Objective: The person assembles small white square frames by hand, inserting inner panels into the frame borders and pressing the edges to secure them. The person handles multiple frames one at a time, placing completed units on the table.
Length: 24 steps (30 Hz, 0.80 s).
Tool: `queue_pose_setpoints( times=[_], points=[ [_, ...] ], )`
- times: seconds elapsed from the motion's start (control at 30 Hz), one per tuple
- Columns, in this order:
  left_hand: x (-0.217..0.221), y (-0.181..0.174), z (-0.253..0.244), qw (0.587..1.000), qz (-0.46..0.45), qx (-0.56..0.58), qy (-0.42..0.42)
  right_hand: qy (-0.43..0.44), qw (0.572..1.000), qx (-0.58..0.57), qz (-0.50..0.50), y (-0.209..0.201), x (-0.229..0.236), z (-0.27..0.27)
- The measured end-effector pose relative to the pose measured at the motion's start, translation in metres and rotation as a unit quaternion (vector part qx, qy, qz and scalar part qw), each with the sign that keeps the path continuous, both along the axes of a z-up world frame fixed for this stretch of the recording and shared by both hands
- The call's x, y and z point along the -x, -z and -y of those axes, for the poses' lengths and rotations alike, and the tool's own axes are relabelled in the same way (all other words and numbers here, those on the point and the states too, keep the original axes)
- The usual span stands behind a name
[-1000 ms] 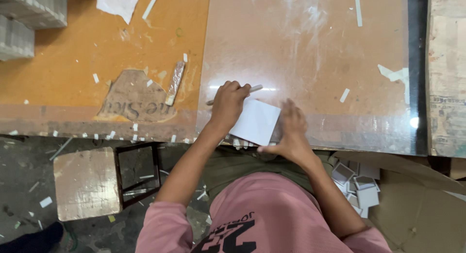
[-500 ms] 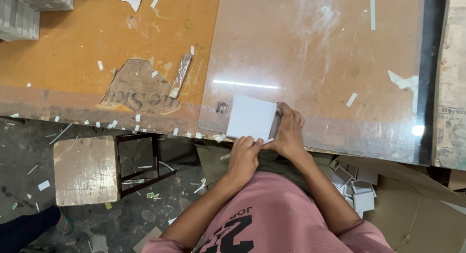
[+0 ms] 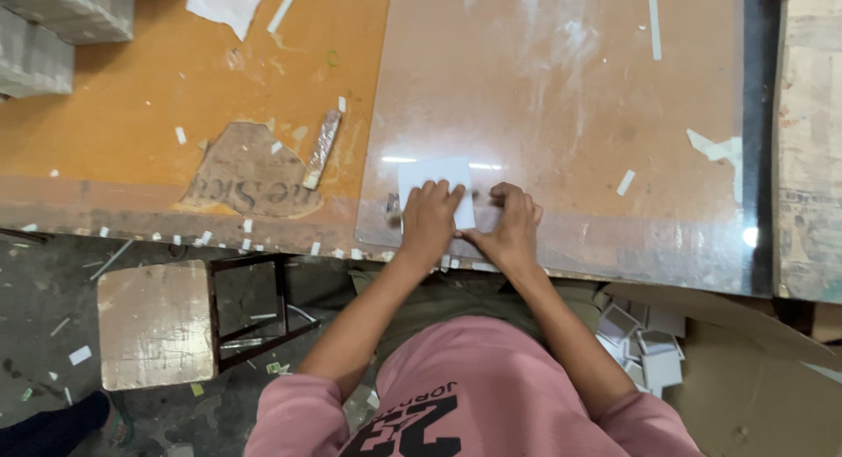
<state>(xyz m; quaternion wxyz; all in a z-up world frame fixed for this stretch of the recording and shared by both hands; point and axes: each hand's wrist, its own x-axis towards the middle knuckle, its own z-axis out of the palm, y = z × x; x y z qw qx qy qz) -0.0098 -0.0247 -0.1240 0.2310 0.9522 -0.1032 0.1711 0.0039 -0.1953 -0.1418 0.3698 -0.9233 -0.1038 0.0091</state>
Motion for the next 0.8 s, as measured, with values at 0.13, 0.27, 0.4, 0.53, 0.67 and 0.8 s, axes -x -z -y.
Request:
queue_pose_setpoints(
  times=[0.13, 0.27, 0.4, 0.53, 0.67, 0.8],
  points=[
    [0.035, -0.005, -0.002, 0.996, -0.051, 0.059, 0.037, -0.070, 0.988, 0.044, 0.131, -0.009, -0.006, 0.002],
    [0.071, -0.010, -0.015, 0.991, -0.073, 0.113, 0.003, -0.212, 0.963, 0.127, 0.105, -0.033, -0.024, 0.011],
    [0.096, -0.012, -0.026, 0.972, -0.039, 0.225, -0.050, -0.194, 0.967, 0.164, -0.022, -0.048, -0.044, -0.002],
    [0.101, -0.006, -0.023, 0.911, -0.093, 0.365, -0.167, -0.104, 0.945, 0.308, 0.042, -0.031, -0.048, -0.068],
    [0.086, -0.008, -0.028, 0.905, -0.036, 0.368, -0.212, -0.055, 0.974, 0.219, -0.012, -0.026, -0.033, -0.074],
    [0.080, -0.013, -0.051, 0.924, -0.011, 0.313, -0.218, -0.045, 0.983, 0.176, -0.020, -0.050, 0.006, 0.043]
  ],
)
